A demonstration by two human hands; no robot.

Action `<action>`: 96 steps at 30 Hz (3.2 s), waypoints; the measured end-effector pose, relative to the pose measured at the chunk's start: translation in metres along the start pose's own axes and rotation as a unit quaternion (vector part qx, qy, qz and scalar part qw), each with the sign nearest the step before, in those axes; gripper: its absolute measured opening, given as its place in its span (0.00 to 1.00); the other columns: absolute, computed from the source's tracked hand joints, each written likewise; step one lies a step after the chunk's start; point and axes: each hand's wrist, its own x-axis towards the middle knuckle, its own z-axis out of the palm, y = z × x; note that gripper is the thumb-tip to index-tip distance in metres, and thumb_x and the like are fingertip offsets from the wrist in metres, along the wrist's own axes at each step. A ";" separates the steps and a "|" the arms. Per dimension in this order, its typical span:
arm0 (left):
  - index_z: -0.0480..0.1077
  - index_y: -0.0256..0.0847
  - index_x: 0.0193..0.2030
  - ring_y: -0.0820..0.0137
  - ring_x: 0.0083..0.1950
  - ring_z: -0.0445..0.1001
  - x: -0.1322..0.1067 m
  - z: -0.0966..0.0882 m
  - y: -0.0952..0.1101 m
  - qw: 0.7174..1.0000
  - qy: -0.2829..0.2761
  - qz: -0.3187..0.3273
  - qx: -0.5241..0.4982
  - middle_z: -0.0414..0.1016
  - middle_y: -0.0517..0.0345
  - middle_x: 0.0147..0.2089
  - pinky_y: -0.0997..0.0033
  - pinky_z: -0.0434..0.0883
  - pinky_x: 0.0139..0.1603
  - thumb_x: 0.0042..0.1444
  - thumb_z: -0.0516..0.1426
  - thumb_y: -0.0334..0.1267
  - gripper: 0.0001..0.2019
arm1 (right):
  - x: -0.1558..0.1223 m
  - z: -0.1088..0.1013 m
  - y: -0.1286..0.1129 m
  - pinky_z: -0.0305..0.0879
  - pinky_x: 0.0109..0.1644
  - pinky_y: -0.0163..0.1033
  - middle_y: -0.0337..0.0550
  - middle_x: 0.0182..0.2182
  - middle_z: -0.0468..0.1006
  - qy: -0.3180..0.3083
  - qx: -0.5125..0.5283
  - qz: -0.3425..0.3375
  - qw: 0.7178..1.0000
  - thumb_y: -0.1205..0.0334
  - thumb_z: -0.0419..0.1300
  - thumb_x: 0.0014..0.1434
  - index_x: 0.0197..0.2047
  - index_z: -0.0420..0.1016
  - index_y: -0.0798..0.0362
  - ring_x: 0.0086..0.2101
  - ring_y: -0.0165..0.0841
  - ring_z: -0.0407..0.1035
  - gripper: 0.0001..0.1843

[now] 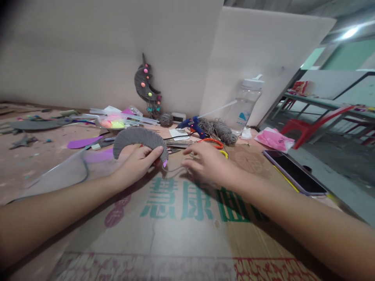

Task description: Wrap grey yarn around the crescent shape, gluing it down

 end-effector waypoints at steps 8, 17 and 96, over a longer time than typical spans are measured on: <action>0.65 0.40 0.19 0.69 0.25 0.66 -0.002 0.001 0.003 0.999 0.002 0.016 0.031 0.63 0.62 0.17 0.68 0.58 0.31 0.63 0.46 0.59 0.30 | -0.022 0.032 -0.040 0.65 0.51 0.45 0.48 0.40 0.79 -0.017 0.058 -0.151 0.987 0.60 0.56 0.67 0.39 0.76 0.53 0.43 0.38 0.70 0.09; 0.74 0.38 0.21 0.69 0.25 0.68 -0.006 -0.001 0.013 0.996 -0.068 0.047 0.025 0.71 0.58 0.18 0.69 0.60 0.32 0.65 0.47 0.52 0.29 | -0.024 0.015 -0.038 0.65 0.36 0.35 0.41 0.31 0.80 0.037 0.126 -0.033 0.991 0.59 0.51 0.68 0.38 0.76 0.52 0.32 0.32 0.72 0.14; 0.61 0.43 0.51 0.71 0.41 0.73 -0.021 0.005 0.014 0.965 -0.159 0.166 -0.126 0.70 0.58 0.41 0.67 0.73 0.44 0.56 0.59 0.37 0.17 | -0.021 0.020 -0.039 0.52 0.24 0.32 0.31 0.19 0.63 -0.006 0.435 0.224 0.872 0.45 0.63 0.56 0.31 0.69 0.54 0.21 0.24 0.56 0.19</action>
